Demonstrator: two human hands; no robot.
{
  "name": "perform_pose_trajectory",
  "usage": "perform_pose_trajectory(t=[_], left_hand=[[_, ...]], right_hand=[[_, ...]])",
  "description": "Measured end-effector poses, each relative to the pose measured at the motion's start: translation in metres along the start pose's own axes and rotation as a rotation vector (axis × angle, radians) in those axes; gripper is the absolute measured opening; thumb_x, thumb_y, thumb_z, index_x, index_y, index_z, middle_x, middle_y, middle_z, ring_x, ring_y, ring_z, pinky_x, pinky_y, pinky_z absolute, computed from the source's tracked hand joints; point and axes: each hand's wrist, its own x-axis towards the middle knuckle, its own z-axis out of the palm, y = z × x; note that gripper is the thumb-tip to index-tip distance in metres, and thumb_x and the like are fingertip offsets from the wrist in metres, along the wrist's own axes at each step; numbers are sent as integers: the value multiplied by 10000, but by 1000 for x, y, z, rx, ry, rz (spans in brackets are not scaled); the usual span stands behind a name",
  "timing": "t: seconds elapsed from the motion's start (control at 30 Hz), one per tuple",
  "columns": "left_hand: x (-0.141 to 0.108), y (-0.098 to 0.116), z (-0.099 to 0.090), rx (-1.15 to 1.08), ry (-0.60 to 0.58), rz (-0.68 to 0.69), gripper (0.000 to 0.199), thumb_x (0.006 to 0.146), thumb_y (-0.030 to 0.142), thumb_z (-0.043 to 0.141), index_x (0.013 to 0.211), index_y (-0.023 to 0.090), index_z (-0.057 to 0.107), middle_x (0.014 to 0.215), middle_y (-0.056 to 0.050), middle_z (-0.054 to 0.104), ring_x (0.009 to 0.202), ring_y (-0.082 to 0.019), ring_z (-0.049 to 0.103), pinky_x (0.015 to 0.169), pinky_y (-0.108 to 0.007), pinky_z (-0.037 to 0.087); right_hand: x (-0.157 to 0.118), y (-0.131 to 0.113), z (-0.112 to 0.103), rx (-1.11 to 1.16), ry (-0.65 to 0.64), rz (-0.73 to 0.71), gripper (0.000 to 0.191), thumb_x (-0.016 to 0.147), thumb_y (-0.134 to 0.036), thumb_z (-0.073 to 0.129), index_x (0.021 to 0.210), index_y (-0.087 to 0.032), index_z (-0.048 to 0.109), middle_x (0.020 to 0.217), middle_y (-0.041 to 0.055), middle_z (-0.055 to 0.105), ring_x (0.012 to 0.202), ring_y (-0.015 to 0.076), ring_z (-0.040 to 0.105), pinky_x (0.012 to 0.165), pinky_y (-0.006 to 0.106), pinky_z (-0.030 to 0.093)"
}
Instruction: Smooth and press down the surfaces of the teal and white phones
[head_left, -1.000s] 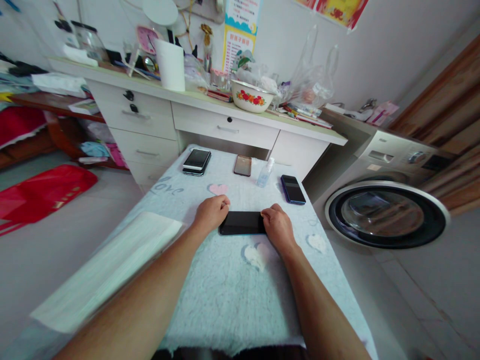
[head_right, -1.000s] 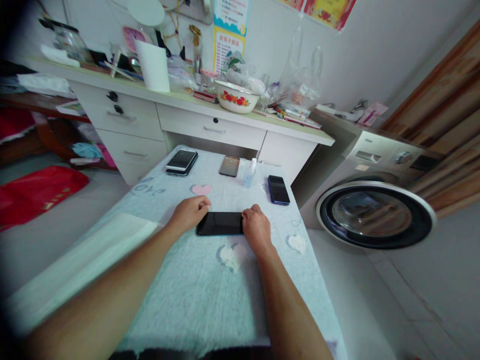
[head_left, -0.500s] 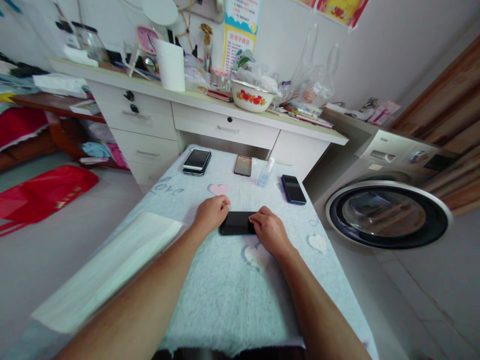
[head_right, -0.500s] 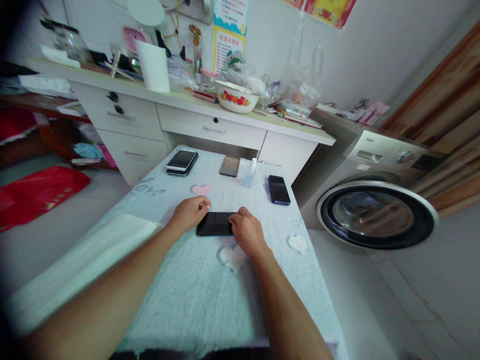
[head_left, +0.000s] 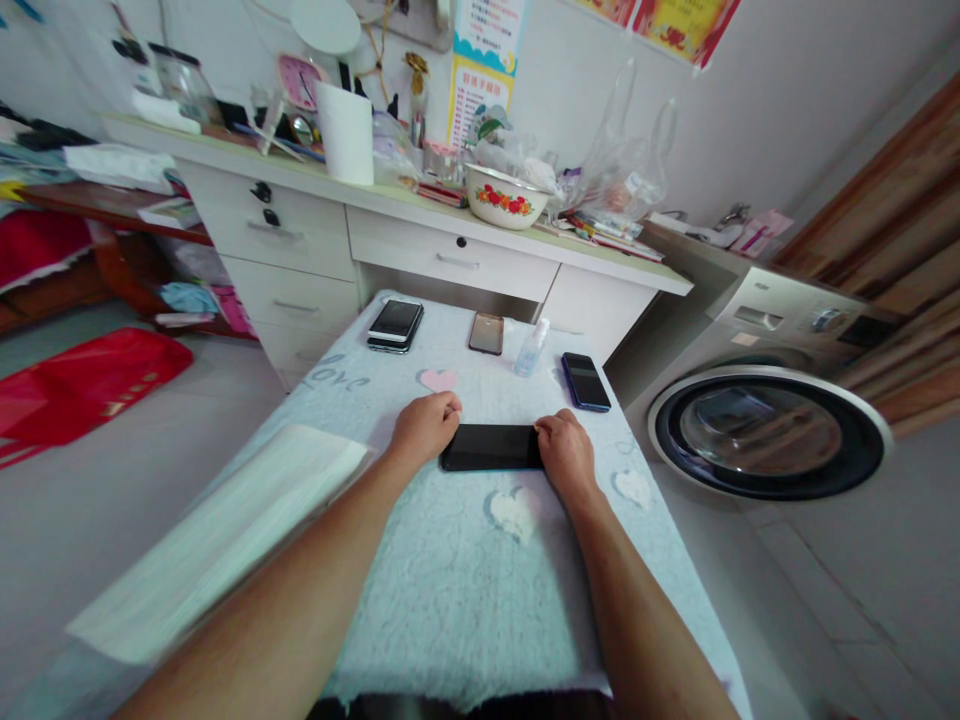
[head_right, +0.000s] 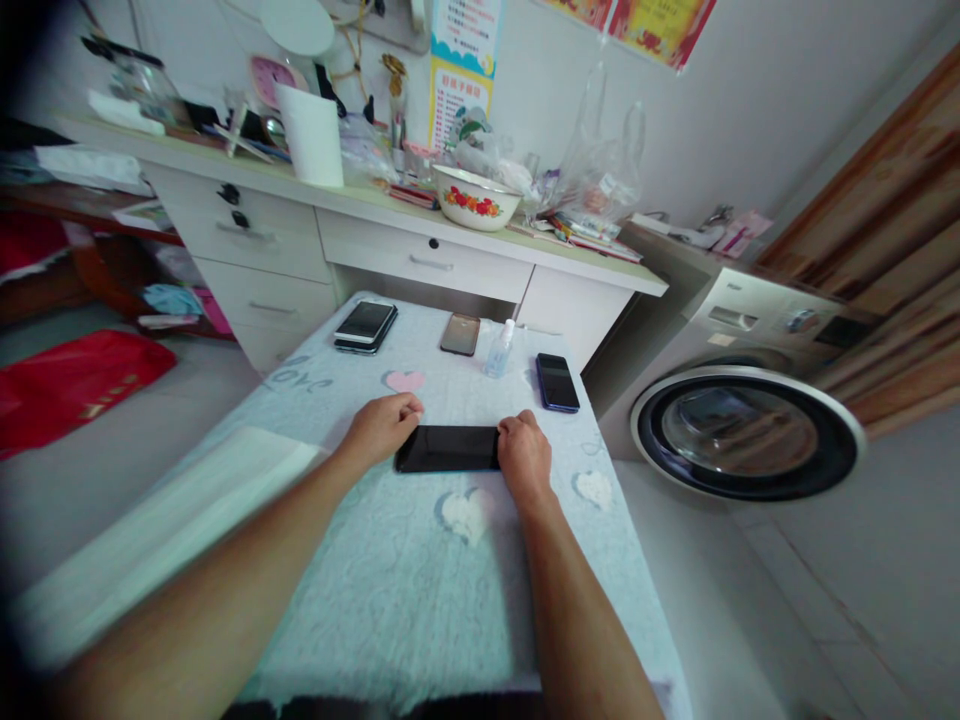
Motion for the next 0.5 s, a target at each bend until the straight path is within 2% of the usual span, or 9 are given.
perform_pose_trajectory(t=[0.5], left_hand=[[-1, 1, 0, 7, 0, -14, 155, 785, 205, 495, 830, 218, 642, 751, 0, 696, 718, -152, 616, 633, -235, 383]], right_hand=[[2, -17, -1, -97, -81, -55, 280, 931, -214, 428, 938, -204, 708, 972, 57, 591, 806, 136, 561, 699, 236, 361]])
